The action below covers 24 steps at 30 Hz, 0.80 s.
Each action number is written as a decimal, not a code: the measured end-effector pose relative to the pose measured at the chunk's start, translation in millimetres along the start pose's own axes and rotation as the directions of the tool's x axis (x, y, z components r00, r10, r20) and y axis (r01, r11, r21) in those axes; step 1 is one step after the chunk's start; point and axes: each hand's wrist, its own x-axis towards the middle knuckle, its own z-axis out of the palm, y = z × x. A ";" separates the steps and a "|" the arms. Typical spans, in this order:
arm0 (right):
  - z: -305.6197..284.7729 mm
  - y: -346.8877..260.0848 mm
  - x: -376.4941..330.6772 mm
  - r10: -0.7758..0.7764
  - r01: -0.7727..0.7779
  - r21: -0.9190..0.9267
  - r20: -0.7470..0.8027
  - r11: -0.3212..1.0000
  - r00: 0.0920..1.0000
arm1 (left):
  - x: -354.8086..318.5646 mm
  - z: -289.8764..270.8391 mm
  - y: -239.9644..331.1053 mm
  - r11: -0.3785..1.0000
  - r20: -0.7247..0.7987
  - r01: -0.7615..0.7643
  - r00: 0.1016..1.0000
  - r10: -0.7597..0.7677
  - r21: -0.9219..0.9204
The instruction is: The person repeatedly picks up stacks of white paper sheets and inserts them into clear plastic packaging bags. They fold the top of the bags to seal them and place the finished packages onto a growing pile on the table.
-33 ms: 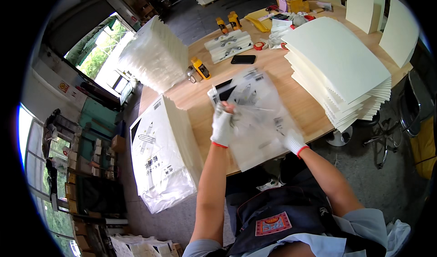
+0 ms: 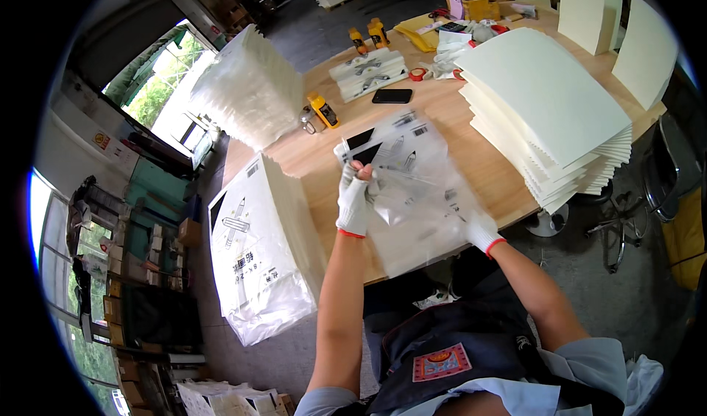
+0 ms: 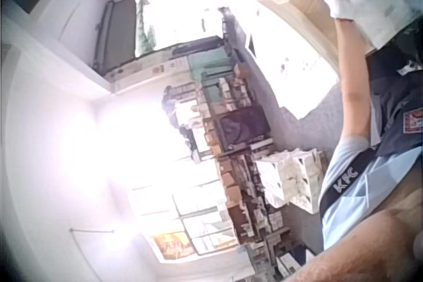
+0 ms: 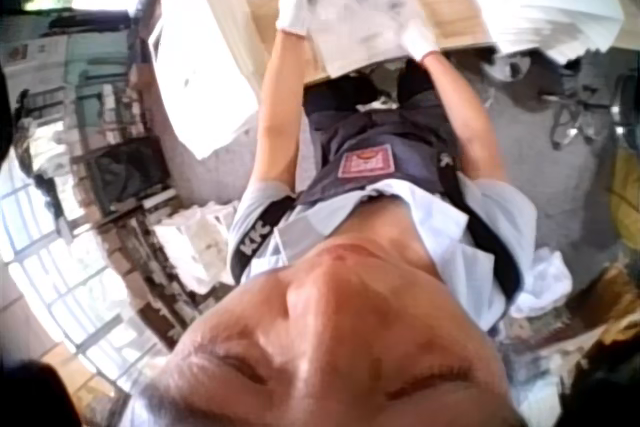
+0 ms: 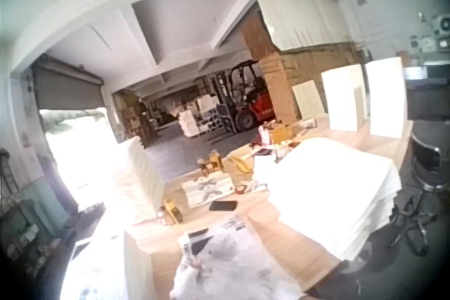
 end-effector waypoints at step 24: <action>-159.9 -37.1 -124.9 -0.871 0.837 -0.344 -0.405 0.426 0.277 | -80.4 72.2 32.7 -0.448 0.380 -0.171 0.818 0.431 0.877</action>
